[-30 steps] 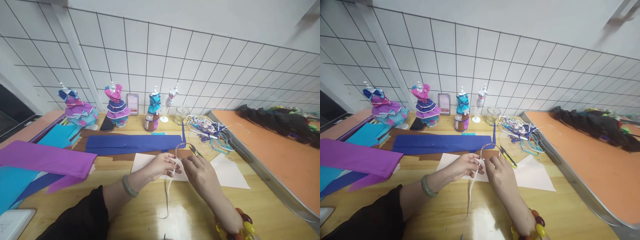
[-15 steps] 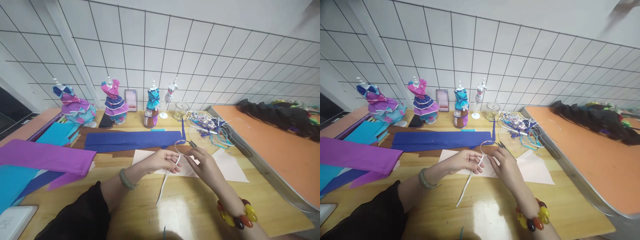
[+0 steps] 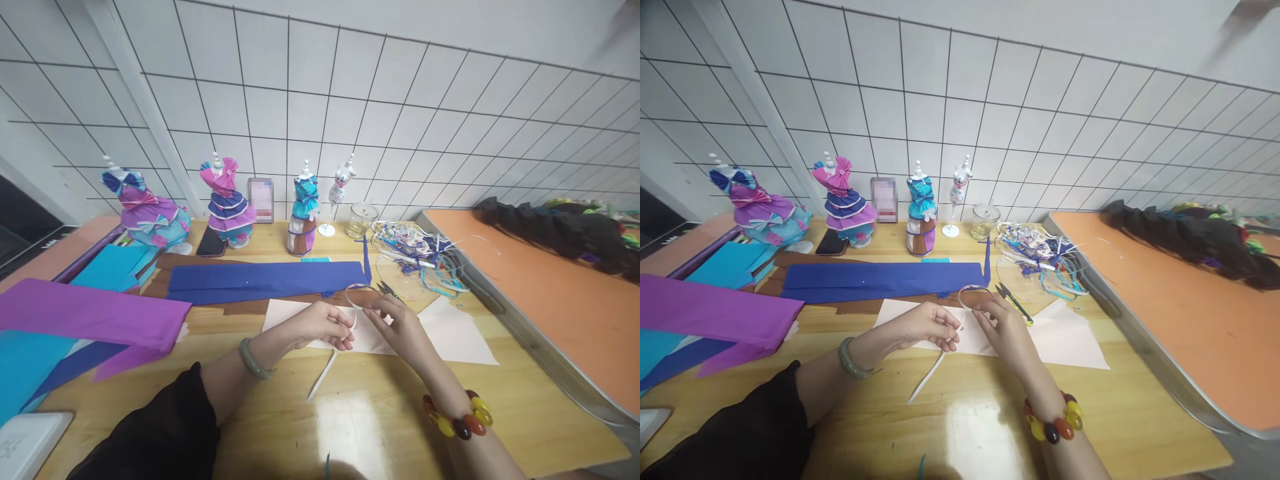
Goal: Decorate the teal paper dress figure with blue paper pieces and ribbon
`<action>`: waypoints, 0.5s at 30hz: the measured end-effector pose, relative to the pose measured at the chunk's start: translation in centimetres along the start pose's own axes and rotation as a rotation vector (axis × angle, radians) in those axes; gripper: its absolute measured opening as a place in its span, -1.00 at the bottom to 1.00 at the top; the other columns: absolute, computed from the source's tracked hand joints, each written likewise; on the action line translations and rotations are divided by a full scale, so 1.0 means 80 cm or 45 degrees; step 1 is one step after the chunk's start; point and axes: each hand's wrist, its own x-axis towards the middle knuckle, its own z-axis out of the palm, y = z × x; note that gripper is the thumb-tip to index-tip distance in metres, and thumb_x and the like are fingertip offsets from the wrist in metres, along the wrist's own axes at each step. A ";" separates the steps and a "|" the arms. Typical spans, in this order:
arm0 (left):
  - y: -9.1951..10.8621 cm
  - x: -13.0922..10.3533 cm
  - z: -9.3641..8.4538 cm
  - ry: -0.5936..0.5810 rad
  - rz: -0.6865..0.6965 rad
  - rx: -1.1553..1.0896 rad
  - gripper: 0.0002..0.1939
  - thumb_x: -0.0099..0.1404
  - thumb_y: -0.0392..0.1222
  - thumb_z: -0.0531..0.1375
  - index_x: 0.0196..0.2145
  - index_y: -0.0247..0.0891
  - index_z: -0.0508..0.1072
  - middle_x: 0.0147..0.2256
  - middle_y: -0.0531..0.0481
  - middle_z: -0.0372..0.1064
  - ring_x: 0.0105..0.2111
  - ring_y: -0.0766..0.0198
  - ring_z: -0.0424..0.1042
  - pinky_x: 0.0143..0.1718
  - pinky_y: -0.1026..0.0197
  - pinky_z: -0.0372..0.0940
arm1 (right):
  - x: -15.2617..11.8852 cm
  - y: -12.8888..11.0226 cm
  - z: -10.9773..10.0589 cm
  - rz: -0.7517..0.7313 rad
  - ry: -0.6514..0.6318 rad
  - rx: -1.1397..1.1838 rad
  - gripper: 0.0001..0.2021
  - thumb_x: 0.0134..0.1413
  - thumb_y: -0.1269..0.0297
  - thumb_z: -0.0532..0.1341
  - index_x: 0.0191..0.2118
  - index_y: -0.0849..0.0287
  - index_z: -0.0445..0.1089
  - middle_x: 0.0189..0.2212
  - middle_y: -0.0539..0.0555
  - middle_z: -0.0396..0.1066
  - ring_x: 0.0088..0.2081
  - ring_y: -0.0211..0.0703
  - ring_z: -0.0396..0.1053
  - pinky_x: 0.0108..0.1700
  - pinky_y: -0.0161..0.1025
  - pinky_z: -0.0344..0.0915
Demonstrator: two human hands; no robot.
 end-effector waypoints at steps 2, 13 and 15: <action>0.001 0.000 0.001 -0.018 0.023 0.014 -0.62 -0.09 -0.10 0.35 -0.35 -0.39 0.43 -0.46 -0.11 0.42 -0.47 0.29 0.43 -0.29 0.15 0.29 | -0.001 0.002 0.004 0.006 -0.054 0.062 -0.81 0.12 0.26 0.08 -0.32 0.15 0.43 -0.38 0.11 0.40 -0.44 -0.19 0.34 -0.39 -0.23 0.30; 0.006 -0.004 0.009 -0.010 0.059 0.080 -0.65 -0.01 -0.02 0.29 -0.36 -0.37 0.45 -0.43 -0.12 0.42 -0.45 0.29 0.42 -0.30 0.16 0.29 | -0.013 -0.011 -0.002 0.013 0.048 0.302 -0.81 0.11 0.27 0.11 -0.18 0.14 0.41 -0.27 0.14 0.39 -0.41 -0.21 0.33 -0.35 -0.22 0.33; 0.005 -0.004 0.011 -0.001 0.050 0.069 -0.64 -0.01 -0.01 0.29 -0.36 -0.37 0.45 -0.43 -0.12 0.42 -0.44 0.28 0.42 -0.28 0.16 0.29 | -0.016 -0.016 -0.005 -0.014 0.083 0.274 -0.83 0.11 0.29 0.11 -0.21 0.14 0.40 -0.23 0.16 0.37 -0.40 -0.21 0.34 -0.32 -0.20 0.34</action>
